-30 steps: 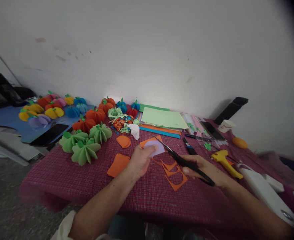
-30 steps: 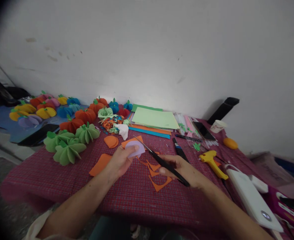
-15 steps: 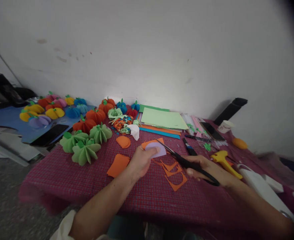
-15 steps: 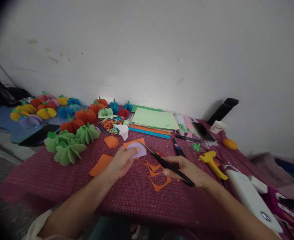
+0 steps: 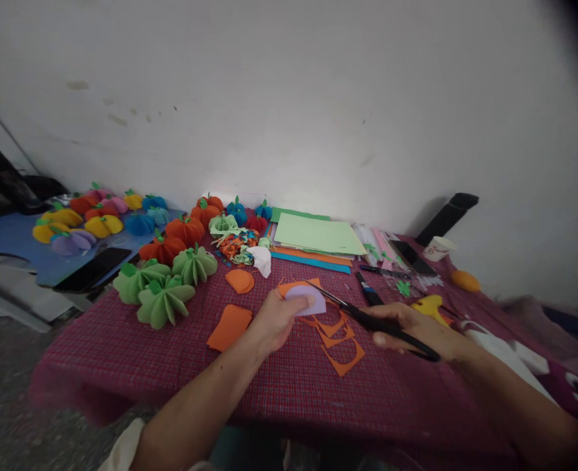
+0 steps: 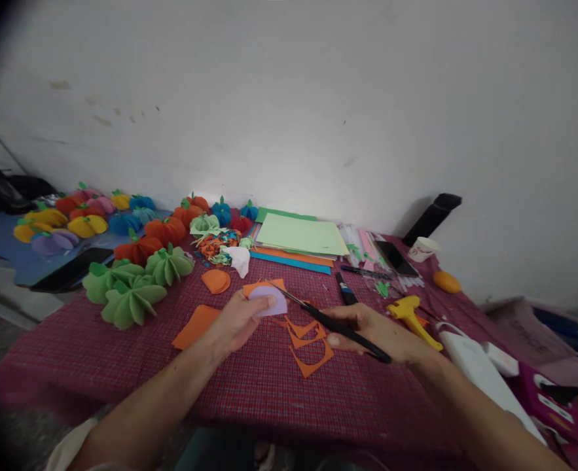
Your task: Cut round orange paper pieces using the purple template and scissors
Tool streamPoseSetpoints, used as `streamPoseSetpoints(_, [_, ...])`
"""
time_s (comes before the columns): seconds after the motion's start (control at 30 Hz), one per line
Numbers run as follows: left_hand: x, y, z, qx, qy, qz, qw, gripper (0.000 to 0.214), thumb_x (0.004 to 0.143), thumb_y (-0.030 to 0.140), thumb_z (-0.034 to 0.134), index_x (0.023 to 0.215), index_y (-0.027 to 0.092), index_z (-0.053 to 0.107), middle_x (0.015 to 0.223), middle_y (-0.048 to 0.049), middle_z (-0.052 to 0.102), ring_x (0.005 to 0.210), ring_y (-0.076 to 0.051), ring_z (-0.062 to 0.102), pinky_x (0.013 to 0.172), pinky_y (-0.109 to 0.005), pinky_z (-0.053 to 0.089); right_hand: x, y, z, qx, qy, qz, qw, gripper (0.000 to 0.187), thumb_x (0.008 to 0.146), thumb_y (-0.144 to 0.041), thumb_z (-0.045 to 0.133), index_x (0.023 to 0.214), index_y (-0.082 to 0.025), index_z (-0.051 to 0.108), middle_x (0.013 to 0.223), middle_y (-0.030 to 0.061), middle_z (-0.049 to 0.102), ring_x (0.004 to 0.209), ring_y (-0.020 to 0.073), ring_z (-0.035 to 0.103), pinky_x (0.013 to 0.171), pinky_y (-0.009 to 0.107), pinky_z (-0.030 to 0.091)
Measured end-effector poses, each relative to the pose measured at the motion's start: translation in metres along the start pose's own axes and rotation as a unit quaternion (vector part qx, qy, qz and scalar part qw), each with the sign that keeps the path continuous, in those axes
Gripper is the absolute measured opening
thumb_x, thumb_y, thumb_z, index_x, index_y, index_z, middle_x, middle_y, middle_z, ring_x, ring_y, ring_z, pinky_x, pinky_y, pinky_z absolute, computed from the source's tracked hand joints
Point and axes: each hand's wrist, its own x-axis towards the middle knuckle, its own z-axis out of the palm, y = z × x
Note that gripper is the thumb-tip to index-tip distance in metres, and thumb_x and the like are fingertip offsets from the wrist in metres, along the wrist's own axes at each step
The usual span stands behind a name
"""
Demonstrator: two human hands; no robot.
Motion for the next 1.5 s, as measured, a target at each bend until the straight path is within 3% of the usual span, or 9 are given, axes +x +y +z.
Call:
streamPoseSetpoints(0.27, [-0.002,0.002,0.002,0.024,-0.013,-0.023,0.999,0.011,0.055,0.015,0.072,0.066,0.012,0.069,0.064,-0.0033,0.066,0.062,-0.014,0.058,0.070,-0.029,0.044,-0.008,0.011,-0.007,0.000,-0.029,0.020,0.999,0.053,0.083,-0.041,0.051,0.130,-0.018,0.043,0.071,-0.0003,0.044,0.054,0.0074,0.036,0.045,0.018,0.030])
streamPoseSetpoints(0.53, [-0.003,0.000,0.001,0.053,-0.035,-0.047,0.997,0.014,0.054,0.014,0.072,0.068,0.012,0.070,0.069,-0.0044,0.068,0.064,-0.014,0.059,0.071,-0.027,0.044,-0.005,0.009,-0.006,-0.010,-0.050,-0.015,0.999,0.051,0.083,-0.046,0.048,0.122,-0.015,0.049,0.083,0.0039,0.049,0.071,0.0136,0.045,0.059,0.023,0.040])
streamPoseSetpoints(0.7, [-0.005,0.002,0.003,0.062,-0.058,-0.054,0.995,0.013,0.054,0.012,0.070,0.067,0.013,0.071,0.067,-0.0032,0.067,0.062,-0.013,0.058,0.068,-0.026,0.043,-0.001,0.002,-0.005,0.018,-0.072,-0.028,0.997,0.048,0.082,-0.051,0.046,0.111,-0.013,0.053,0.079,0.0028,0.046,0.069,0.0125,0.041,0.058,0.022,0.038])
streamPoseSetpoints(1.07, [-0.005,0.002,0.002,0.068,-0.062,-0.058,0.994,0.012,0.054,0.011,0.070,0.065,0.014,0.070,0.066,-0.0019,0.066,0.062,-0.012,0.056,0.068,-0.025,0.042,0.002,0.010,-0.002,0.018,-0.065,-0.011,0.998,0.048,0.084,-0.048,0.047,0.118,-0.016,0.049,0.073,0.0003,0.042,0.059,0.0087,0.037,0.049,0.019,0.034])
streamPoseSetpoints(1.5, [-0.002,-0.002,-0.001,0.091,-0.057,-0.073,0.992,0.016,0.054,0.012,0.069,0.069,0.011,0.069,0.069,-0.0025,0.067,0.064,-0.013,0.058,0.070,-0.027,0.043,0.002,0.009,-0.002,0.027,-0.071,-0.017,0.997,0.050,0.084,-0.047,0.048,0.121,-0.014,0.048,0.071,-0.0003,0.040,0.058,0.0083,0.038,0.050,0.019,0.036])
